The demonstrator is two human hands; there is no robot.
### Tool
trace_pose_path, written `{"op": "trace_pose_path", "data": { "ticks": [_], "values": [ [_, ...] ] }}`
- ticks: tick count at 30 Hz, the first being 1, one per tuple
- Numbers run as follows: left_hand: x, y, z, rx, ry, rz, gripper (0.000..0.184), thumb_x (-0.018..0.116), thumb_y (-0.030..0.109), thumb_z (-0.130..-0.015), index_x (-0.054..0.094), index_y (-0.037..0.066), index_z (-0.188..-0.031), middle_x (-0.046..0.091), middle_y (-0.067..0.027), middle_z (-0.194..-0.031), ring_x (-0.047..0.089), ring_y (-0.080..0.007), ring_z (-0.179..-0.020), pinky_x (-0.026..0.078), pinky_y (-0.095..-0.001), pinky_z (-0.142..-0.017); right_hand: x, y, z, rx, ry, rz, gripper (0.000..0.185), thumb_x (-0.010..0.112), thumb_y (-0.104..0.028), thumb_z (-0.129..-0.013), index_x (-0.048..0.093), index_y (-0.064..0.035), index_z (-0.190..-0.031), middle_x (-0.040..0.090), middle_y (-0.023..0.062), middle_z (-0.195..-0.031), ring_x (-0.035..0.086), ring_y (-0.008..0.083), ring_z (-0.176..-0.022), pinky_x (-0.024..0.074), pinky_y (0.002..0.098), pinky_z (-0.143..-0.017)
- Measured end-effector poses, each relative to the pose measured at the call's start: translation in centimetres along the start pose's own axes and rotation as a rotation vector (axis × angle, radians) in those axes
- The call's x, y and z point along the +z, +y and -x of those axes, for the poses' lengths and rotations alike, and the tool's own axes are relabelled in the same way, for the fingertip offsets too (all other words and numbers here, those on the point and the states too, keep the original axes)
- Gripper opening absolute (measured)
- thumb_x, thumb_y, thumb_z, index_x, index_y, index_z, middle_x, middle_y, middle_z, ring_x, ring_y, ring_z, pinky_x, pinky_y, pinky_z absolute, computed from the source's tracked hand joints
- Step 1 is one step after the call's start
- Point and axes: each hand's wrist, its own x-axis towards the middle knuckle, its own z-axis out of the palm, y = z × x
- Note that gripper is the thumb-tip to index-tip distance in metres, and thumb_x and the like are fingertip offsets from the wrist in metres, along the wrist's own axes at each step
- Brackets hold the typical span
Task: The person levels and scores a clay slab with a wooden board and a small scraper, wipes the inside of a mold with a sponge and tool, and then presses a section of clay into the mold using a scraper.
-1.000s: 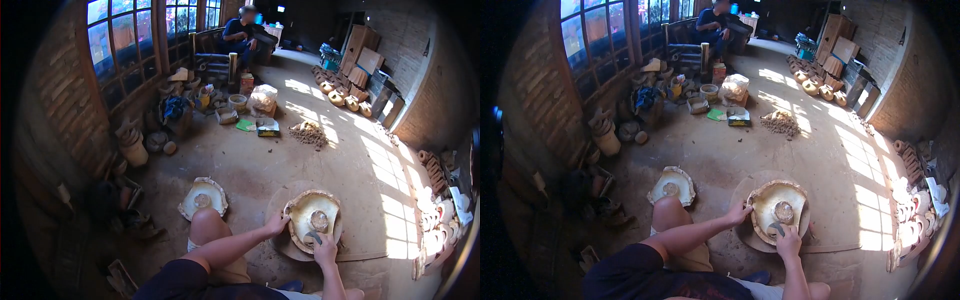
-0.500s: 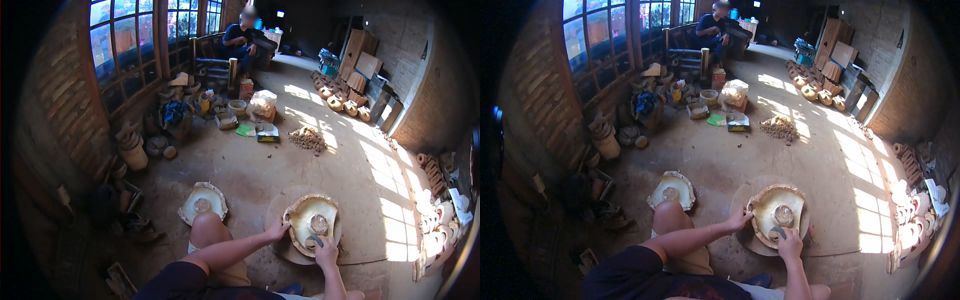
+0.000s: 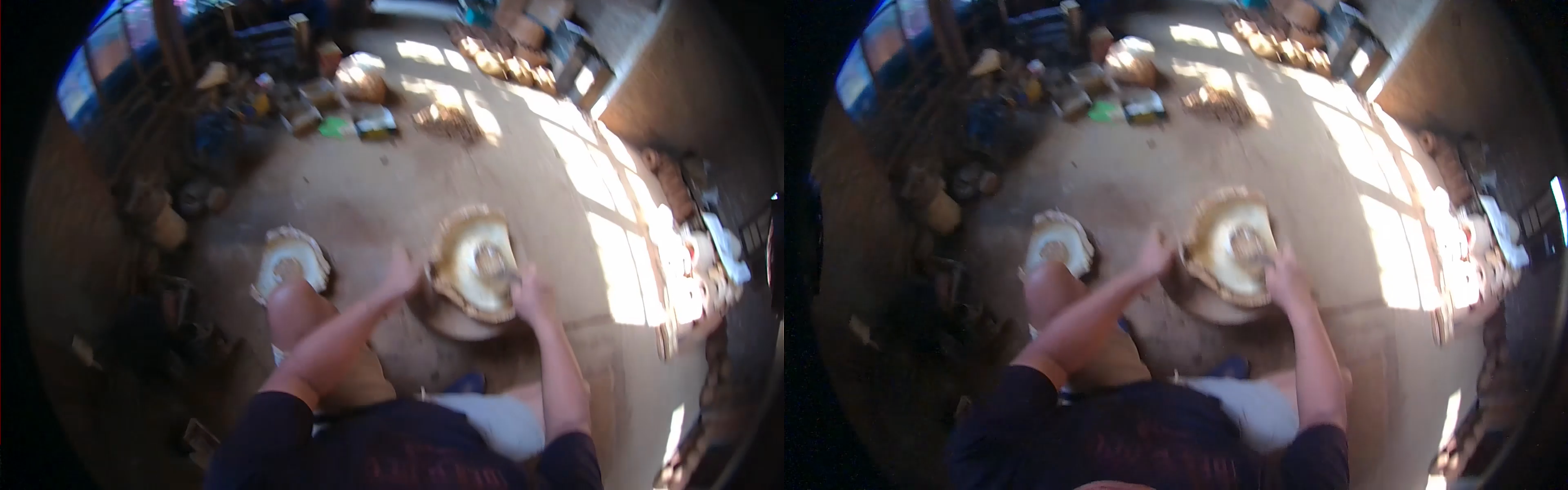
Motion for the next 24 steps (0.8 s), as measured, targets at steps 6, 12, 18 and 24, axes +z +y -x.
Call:
{"op": "trace_pose_path", "data": {
  "ticks": [6, 12, 18, 24],
  "values": [
    [-0.4, 1.4, -0.4, 0.071, -0.332, -0.120, 0.049, 0.060, 0.042, -0.103, 0.066, -0.002, -0.123, 0.071, -0.0182, -0.102, 0.066, -0.0234, -0.091, 0.052, -0.0374, -0.080, 4.5, 2.6, -0.3, -0.280, 0.607, -0.206, 0.026, 0.073, -0.018, -0.090, 0.069, -0.0128, -0.115, 0.061, 0.0122, -0.110, 0.067, 0.0363, -0.098, 0.0565, 0.0463, -0.082],
    [1.1, 0.8, -0.1, 0.023, -0.392, 0.003, 0.039, 0.062, 0.035, -0.103, 0.068, -0.003, -0.106, 0.069, -0.0101, -0.081, 0.063, -0.0172, -0.072, 0.051, -0.0350, -0.067, 2.9, 1.3, -0.5, -0.209, 0.468, -0.322, 0.017, 0.073, -0.020, -0.092, 0.073, -0.0128, -0.107, 0.062, 0.0095, -0.108, 0.068, 0.0319, -0.095, 0.0549, 0.0441, -0.079],
    [2.6, -0.6, 0.1, -0.007, -0.475, 0.233, 0.037, 0.063, 0.033, -0.103, 0.066, -0.004, -0.107, 0.070, -0.0125, -0.087, 0.067, -0.0176, -0.073, 0.053, -0.0356, -0.067, 5.9, 0.3, 0.6, -0.259, 0.064, -0.199, 0.017, 0.070, -0.010, -0.092, 0.069, -0.0083, -0.109, 0.063, 0.0134, -0.108, 0.064, 0.0337, -0.103, 0.0517, 0.0412, -0.089],
    [2.0, 1.5, 2.3, -0.011, -0.490, 0.125, 0.030, 0.061, 0.025, -0.104, 0.064, -0.004, -0.111, 0.070, -0.0106, -0.093, 0.066, -0.0156, -0.074, 0.054, -0.0332, -0.067, 4.5, -1.3, -1.1, -0.242, 0.460, -0.372, 0.018, 0.069, -0.021, -0.094, 0.072, -0.0152, -0.111, 0.065, 0.0101, -0.108, 0.069, 0.0312, -0.103, 0.0562, 0.0414, -0.083]
  ]
}}
